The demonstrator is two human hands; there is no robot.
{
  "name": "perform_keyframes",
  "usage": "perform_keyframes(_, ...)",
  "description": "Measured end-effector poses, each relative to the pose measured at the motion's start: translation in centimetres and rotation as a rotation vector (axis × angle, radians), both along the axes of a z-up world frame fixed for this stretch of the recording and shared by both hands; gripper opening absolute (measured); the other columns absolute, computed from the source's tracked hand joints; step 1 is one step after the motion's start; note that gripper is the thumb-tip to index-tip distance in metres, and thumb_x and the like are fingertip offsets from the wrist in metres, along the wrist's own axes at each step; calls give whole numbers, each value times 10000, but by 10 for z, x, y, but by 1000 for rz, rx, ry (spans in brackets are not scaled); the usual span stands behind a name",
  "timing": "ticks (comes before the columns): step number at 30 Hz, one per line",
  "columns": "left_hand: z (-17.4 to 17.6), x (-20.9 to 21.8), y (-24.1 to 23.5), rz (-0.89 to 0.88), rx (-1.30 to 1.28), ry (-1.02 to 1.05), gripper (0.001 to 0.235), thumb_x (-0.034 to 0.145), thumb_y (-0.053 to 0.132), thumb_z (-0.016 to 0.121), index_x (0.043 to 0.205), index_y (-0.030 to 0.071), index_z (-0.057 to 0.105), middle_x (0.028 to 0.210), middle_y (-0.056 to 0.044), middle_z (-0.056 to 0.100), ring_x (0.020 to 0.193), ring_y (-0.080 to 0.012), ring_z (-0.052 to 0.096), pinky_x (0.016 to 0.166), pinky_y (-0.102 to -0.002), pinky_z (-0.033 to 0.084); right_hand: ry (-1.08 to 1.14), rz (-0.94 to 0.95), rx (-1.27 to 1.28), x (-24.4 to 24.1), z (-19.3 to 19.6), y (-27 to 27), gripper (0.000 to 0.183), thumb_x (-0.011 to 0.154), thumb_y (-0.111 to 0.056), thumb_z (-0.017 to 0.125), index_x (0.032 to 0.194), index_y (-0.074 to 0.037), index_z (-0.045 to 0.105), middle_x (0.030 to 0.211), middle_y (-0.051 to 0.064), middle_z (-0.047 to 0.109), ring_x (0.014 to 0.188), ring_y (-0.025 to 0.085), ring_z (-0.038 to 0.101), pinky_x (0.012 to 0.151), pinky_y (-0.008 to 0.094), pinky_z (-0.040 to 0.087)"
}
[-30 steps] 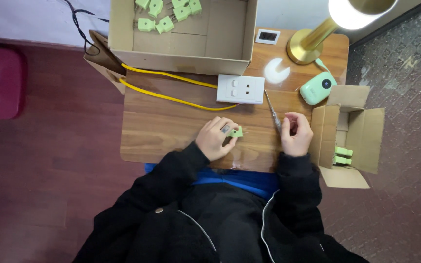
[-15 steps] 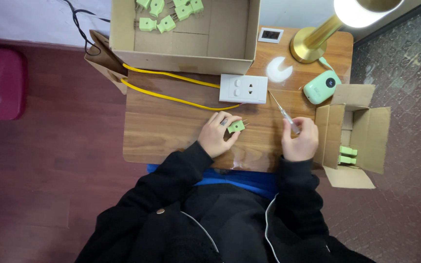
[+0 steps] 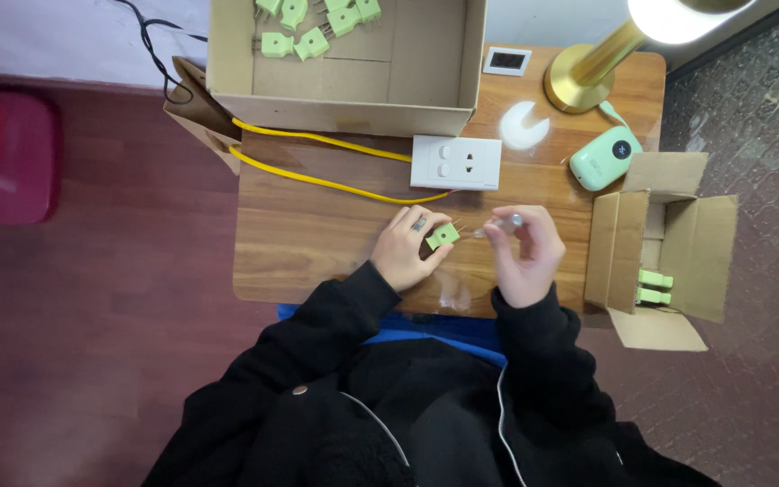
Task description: Assembling or inspecting small green electronic components using a screwdriver
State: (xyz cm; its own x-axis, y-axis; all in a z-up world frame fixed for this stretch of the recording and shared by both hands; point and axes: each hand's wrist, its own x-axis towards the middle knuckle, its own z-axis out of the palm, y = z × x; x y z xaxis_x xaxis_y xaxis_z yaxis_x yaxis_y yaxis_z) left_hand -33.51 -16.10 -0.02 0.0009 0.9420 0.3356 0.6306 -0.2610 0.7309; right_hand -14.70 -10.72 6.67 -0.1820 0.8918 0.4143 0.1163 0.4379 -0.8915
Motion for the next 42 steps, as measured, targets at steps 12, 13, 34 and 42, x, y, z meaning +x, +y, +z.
perform_keyframes(12,4,0,0,11,-11,10,366,866,309,753,1199,212,637,990,-3,557,939,-235,611,899,-339,527,-85,4,95,-17,15,-1,313,980,3,719,1276,92,667,953,183,675,864,307,730,739,403,616)
perform_keyframes(13,3,1,0,10,-11,11,366,866,309,753,1199,212,637,990,-3,557,939,-235,611,899,-339,527,-84,3,95,-16,16,-2,313,980,3,719,1276,92,667,953,183,675,864,307,730,739,403,616)
perform_keyframes(34,-4,0,1,9,15,-5,360,849,292,756,1177,204,637,996,-9,560,932,-245,608,883,-353,528,-188,-78,75,-25,19,-2,259,849,-123,917,1011,-3,755,858,64,657,761,213,683,648,310,613)
perform_keyframes(42,1,0,1,6,6,-38,353,849,276,758,1173,191,645,980,-19,560,917,-258,619,880,-368,538,-132,-107,60,-29,16,-1,232,836,-61,921,968,14,745,805,75,562,702,211,665,613,308,618)
